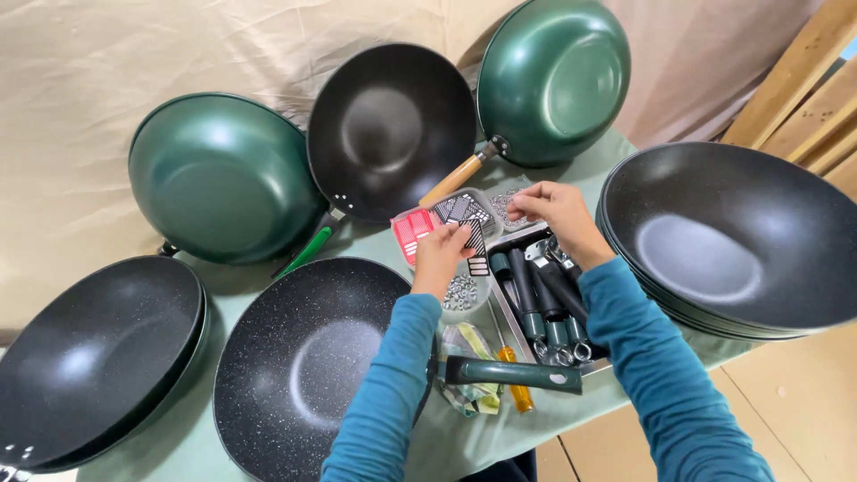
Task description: Attaching a handle to a wok using a screwdriver and applying an adhesive label to the handle.
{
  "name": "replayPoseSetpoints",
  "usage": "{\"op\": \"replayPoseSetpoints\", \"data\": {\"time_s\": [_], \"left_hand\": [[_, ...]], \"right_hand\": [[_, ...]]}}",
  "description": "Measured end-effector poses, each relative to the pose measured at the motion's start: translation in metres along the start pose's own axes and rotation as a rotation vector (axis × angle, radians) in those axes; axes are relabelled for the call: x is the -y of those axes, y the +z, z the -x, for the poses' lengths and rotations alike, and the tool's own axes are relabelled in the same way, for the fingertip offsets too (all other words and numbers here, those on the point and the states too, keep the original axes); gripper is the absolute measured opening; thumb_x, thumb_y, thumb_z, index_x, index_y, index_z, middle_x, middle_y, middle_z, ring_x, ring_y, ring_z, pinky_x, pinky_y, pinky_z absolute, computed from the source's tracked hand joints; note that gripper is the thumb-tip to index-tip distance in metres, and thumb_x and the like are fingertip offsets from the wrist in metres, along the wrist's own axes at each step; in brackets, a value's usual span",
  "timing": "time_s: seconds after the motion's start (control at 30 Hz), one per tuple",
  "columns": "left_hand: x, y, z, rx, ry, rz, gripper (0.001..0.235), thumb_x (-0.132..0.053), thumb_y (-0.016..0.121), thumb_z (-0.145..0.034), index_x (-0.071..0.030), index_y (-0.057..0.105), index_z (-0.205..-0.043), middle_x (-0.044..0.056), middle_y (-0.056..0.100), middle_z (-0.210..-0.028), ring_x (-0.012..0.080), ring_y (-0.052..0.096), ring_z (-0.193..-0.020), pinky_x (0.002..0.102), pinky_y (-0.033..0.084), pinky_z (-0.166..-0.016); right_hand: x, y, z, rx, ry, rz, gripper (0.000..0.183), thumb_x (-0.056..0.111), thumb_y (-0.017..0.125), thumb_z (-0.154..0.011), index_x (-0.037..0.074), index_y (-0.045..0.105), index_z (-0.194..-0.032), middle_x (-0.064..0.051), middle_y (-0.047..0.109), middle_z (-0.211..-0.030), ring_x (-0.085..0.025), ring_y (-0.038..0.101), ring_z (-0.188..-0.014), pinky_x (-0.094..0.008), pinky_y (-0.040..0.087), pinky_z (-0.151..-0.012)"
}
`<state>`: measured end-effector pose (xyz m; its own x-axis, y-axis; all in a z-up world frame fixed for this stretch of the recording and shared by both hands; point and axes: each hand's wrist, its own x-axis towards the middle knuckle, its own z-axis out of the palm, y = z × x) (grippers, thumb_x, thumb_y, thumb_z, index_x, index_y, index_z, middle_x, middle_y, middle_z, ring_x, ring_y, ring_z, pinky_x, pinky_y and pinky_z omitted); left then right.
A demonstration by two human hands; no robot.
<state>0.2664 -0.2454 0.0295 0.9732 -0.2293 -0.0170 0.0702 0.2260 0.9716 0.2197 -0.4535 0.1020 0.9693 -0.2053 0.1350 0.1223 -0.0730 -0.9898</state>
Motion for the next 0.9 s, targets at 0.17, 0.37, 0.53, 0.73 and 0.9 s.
{"op": "replayPoseSetpoints", "data": {"time_s": [0.17,0.37,0.53,0.73,0.9], "left_hand": [[-0.025,0.004,0.076,0.082,-0.045,0.002,0.036,-0.019,0.073,-0.094,0.007,0.068,-0.117,0.017,0.072,-0.095,0.019,0.073,-0.074,0.03,0.065,-0.075],[-0.026,-0.003,0.168,0.142,-0.066,0.028,0.037,-0.017,0.076,-0.093,0.01,0.069,-0.117,0.02,0.074,-0.095,0.0196,0.072,-0.074,0.035,0.065,-0.076],[-0.019,-0.002,0.232,0.196,-0.096,0.063,0.029,-0.011,0.073,-0.093,0.008,0.073,-0.115,0.019,0.076,-0.105,0.0158,0.071,-0.081,0.031,0.064,-0.075],[0.024,-0.008,0.275,0.231,-0.217,0.025,0.019,-0.011,0.07,-0.093,0.002,0.074,-0.105,0.008,0.073,-0.092,0.0161,0.067,-0.071,0.026,0.059,-0.072],[0.035,-0.01,0.299,0.289,-0.23,-0.013,0.017,-0.014,0.068,-0.094,0.001,0.075,-0.1,0.006,0.07,-0.089,0.0145,0.063,-0.077,0.028,0.062,-0.072]], "right_hand": [[0.034,0.005,0.088,0.039,-0.01,-0.089,0.022,0.007,0.073,-0.088,-0.009,0.072,-0.103,-0.017,0.075,-0.079,-0.018,0.074,-0.074,-0.023,0.055,-0.069],[0.046,0.017,0.186,0.062,-0.026,-0.055,0.014,0.003,0.074,-0.087,-0.007,0.076,-0.096,-0.019,0.074,-0.068,-0.018,0.071,-0.069,-0.028,0.056,-0.069],[-0.001,0.031,0.248,0.005,0.037,-0.059,0.013,0.007,0.078,-0.086,-0.003,0.078,-0.095,-0.016,0.075,-0.068,-0.018,0.072,-0.069,-0.031,0.057,-0.071],[-0.044,0.05,0.305,-0.012,0.013,-0.201,0.007,0.005,0.071,-0.091,0.0,0.072,-0.095,-0.008,0.073,-0.089,-0.016,0.069,-0.083,-0.029,0.057,-0.078],[-0.081,0.054,0.332,-0.105,0.086,-0.175,0.009,0.011,0.07,-0.093,0.003,0.074,-0.095,-0.004,0.073,-0.087,-0.013,0.065,-0.081,-0.026,0.053,-0.076]]}}
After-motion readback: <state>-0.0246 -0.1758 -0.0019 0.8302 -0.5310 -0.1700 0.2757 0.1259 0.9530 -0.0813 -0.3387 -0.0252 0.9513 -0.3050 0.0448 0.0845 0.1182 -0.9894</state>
